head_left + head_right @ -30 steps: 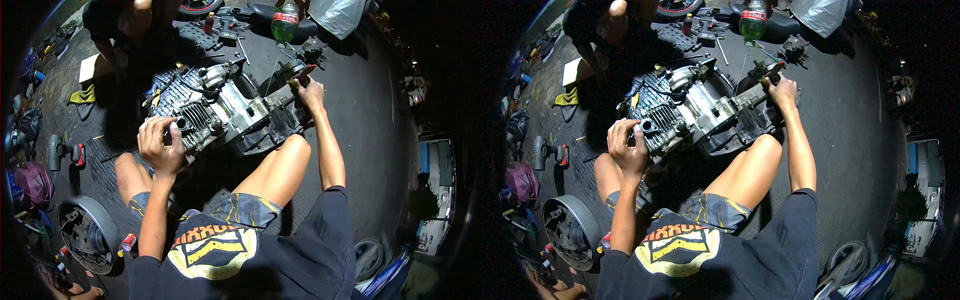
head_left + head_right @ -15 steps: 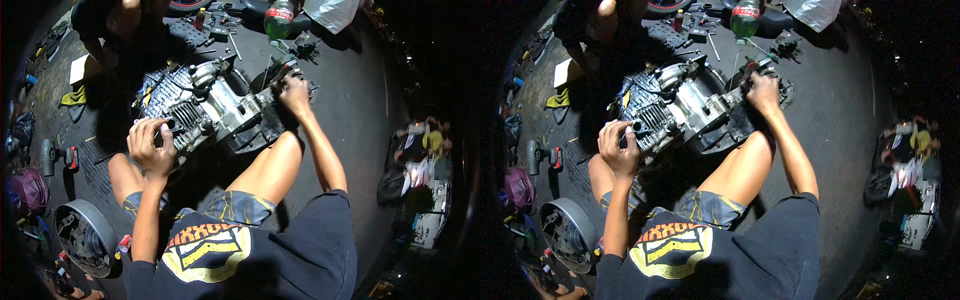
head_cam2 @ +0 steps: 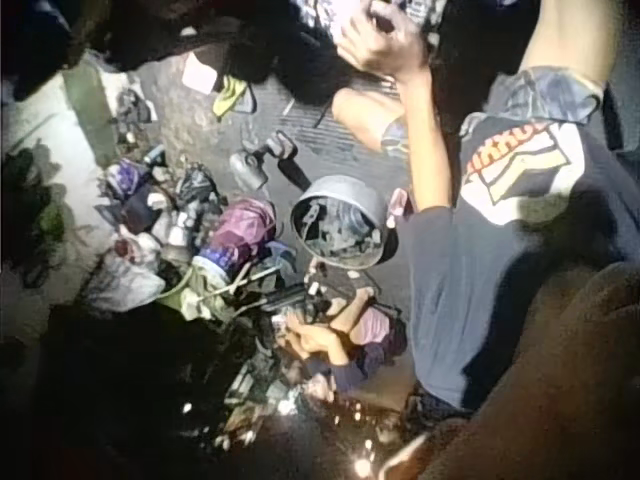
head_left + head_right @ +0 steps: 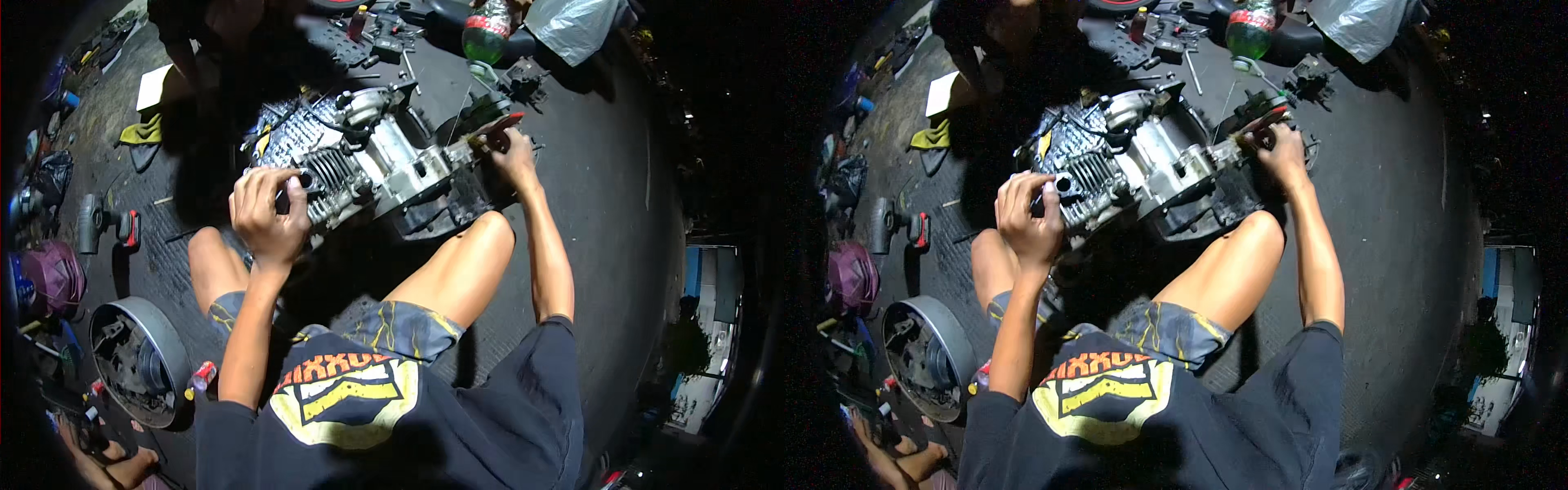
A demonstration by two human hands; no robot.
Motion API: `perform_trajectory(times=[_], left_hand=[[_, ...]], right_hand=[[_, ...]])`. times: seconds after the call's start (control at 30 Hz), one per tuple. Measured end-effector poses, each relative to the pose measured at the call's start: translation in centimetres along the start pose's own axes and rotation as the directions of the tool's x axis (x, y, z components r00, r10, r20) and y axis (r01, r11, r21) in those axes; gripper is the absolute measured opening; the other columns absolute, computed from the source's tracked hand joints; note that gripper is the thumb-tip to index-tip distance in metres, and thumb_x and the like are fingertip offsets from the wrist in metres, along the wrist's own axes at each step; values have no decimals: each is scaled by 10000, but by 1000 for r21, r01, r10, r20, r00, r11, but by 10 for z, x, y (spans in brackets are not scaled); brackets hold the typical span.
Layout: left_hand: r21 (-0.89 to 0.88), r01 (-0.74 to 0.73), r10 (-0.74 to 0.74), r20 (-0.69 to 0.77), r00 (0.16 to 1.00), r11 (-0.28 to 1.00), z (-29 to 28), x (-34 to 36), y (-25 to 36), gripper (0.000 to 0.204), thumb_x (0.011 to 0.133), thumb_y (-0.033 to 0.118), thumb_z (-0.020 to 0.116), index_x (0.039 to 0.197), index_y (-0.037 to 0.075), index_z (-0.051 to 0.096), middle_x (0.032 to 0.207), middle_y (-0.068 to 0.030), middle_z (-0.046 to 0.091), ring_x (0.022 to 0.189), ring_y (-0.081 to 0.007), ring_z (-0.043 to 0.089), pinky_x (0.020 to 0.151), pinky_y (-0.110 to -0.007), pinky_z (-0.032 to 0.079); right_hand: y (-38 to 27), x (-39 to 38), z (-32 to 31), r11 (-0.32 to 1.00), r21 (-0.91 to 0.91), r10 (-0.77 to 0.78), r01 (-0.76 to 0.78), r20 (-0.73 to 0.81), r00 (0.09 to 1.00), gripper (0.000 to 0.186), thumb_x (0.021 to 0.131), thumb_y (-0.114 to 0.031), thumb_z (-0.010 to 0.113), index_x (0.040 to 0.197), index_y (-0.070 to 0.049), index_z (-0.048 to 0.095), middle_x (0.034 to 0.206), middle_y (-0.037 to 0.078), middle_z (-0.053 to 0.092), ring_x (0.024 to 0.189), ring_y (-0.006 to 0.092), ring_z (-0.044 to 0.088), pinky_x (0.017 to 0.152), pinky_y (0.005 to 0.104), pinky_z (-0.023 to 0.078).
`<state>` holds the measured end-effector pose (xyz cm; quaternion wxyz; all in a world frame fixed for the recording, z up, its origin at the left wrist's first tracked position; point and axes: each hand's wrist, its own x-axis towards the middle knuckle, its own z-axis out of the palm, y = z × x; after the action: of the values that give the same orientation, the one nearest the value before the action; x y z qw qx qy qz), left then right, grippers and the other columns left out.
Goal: Cleaning and assembling motorcycle engine components.
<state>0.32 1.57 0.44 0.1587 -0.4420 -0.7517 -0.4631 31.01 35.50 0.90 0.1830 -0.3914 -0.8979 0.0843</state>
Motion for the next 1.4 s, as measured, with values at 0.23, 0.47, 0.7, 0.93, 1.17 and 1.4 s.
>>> perform_trajectory(times=[0.23,0.47,0.7,0.93,1.17,1.4], left_hand=[[-18,1,-3,-122,993,1000,-9,-12,-12,106,822,196,663,801,99,702,829,-68,688,830,-273,655,763,-421,461],[-115,-90,68,-178,982,989,77,-30,-1,202,706,223,662,795,57,592,893,-132,564,934,-309,550,814,-466,436],[-61,-13,-4,-267,964,998,42,-25,-16,185,715,198,677,817,64,601,918,-113,590,959,-308,552,836,-449,419],[-119,-10,-19,-235,972,993,39,-19,-9,175,728,165,699,827,63,597,919,-105,605,967,-299,564,826,-443,421],[-58,-40,23,-282,959,998,35,-24,-10,172,716,169,706,819,76,605,898,-92,602,935,-295,558,783,-433,418],[-41,-33,23,-228,973,999,36,-24,-6,189,726,173,698,830,48,602,906,-106,607,932,-294,562,803,-443,434]], right_hand=[[19,-4,13,957,147,-269,249,142,953,322,902,-287,737,1118,-52,696,989,183,738,877,343,706,816,420,556],[-317,144,205,721,469,-665,510,260,700,303,961,-253,664,1134,-6,684,970,111,750,855,240,699,783,354,567],[-269,165,204,712,522,-672,470,312,672,287,960,-230,649,1123,3,691,962,116,748,846,238,694,775,359,564],[-190,153,139,832,441,-507,336,360,783,274,960,-208,635,1112,11,697,955,121,747,837,237,689,766,364,562],[-170,134,84,878,409,-415,250,387,823,262,959,-185,620,1100,20,703,947,125,746,827,235,684,757,369,559],[-152,117,36,920,359,-301,155,395,868,253,958,-162,605,1089,29,709,940,130,745,818,234,679,749,373,556]])
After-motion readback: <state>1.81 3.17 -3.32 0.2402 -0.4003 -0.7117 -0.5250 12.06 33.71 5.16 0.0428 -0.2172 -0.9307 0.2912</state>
